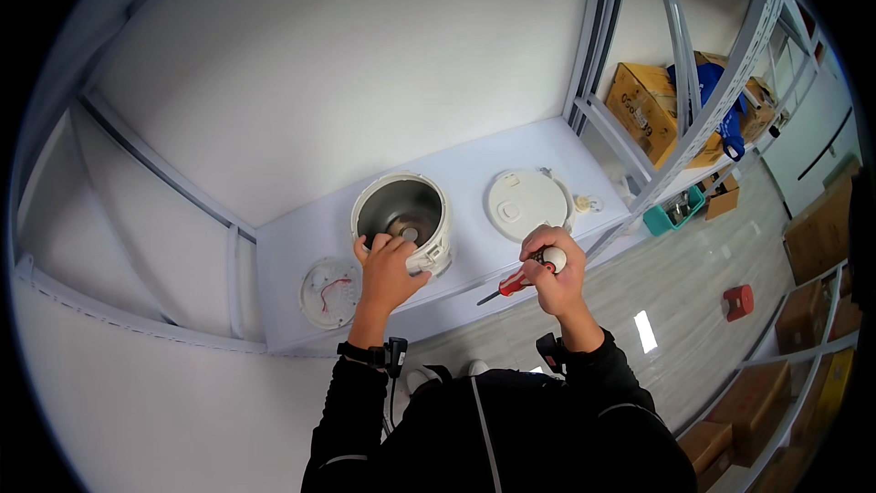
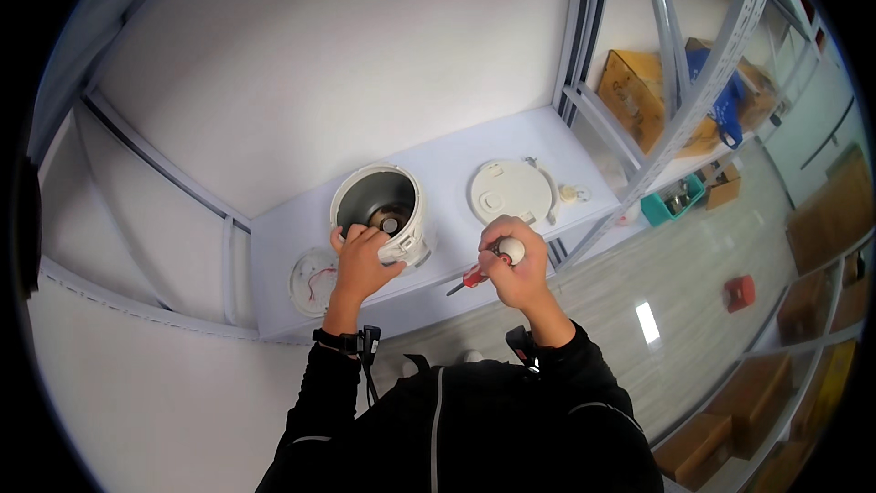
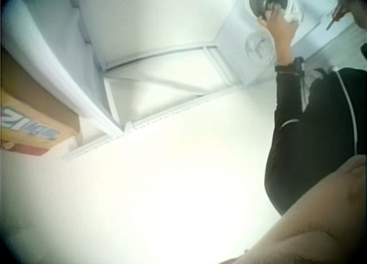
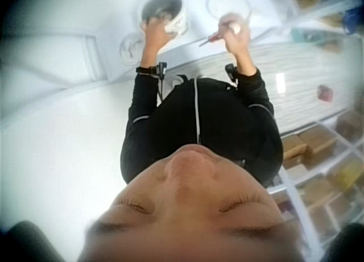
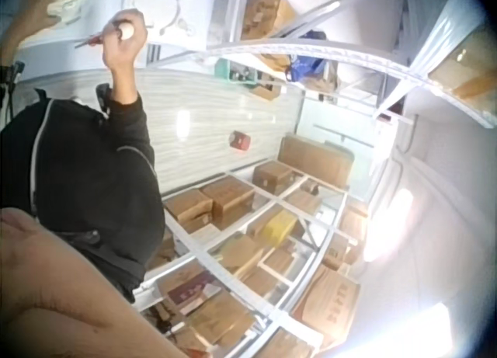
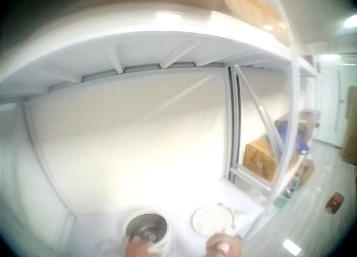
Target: The person uses a screwdriver to remove screws from the lid of a white appliance, then opens the lid to access the interior. They continue to unscrew components inside the appliance and place the removed parts on the table.
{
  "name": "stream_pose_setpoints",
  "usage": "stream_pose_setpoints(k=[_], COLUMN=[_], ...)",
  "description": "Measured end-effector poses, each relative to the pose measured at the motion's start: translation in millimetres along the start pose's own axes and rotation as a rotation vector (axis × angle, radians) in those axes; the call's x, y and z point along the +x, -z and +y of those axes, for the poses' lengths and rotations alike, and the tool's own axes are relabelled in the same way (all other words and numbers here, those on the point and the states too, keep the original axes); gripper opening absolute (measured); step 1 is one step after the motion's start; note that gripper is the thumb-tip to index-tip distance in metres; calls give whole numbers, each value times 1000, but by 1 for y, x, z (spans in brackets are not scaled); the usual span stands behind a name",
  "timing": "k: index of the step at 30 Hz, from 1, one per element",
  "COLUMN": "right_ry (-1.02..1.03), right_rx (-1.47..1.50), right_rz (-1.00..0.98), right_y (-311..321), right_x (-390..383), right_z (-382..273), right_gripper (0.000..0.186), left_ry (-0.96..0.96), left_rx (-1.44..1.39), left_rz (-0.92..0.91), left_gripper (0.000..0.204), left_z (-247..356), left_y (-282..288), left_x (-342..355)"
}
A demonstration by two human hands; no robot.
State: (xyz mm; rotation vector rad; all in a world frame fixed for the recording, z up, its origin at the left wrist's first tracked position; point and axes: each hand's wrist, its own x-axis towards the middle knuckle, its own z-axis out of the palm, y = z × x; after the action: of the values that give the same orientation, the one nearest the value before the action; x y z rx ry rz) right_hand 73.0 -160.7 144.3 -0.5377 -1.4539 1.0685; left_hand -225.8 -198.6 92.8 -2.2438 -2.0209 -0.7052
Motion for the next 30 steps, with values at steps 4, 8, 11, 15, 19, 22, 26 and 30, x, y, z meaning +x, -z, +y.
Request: stream_pose_setpoints(k=[4, 8, 11, 15, 19, 22, 26, 30], right_ry=[-139, -228, -315, -323, -134, 11, 98, 109], right_rx=[-8, -175, -323, -575, -774, -815, -824, -819], right_rz=[-42, -158, -208, -295, -375, -494, -613, -584], right_y=[-2, -9, -20, -33, -54, -58, -63, -70], right_x=[2, 11, 12, 3, 5, 16, 25, 24], right_z=[-3, 23, 69, 123, 109, 108, 115, 119], right_gripper=[15, 14, 13, 37, 72, 87, 89, 85], left_ry=[32, 66, 124, 146, 55, -16, -51, -48], left_rx=[60, 115, 72, 96, 51, -15, -39, -39], left_rz=[-8, 22, 97, 56, 101, 93, 58, 53], left_gripper=[54, 60, 55, 51, 51, 51, 49, 47], left_z=[7, 27, 35, 26, 15, 7, -1, -3], left_y=[-3, -11, -20, -31, -24, -18, -13, -13], left_x=[-9, -9, -5, -4, -7, -8, -8, -8])
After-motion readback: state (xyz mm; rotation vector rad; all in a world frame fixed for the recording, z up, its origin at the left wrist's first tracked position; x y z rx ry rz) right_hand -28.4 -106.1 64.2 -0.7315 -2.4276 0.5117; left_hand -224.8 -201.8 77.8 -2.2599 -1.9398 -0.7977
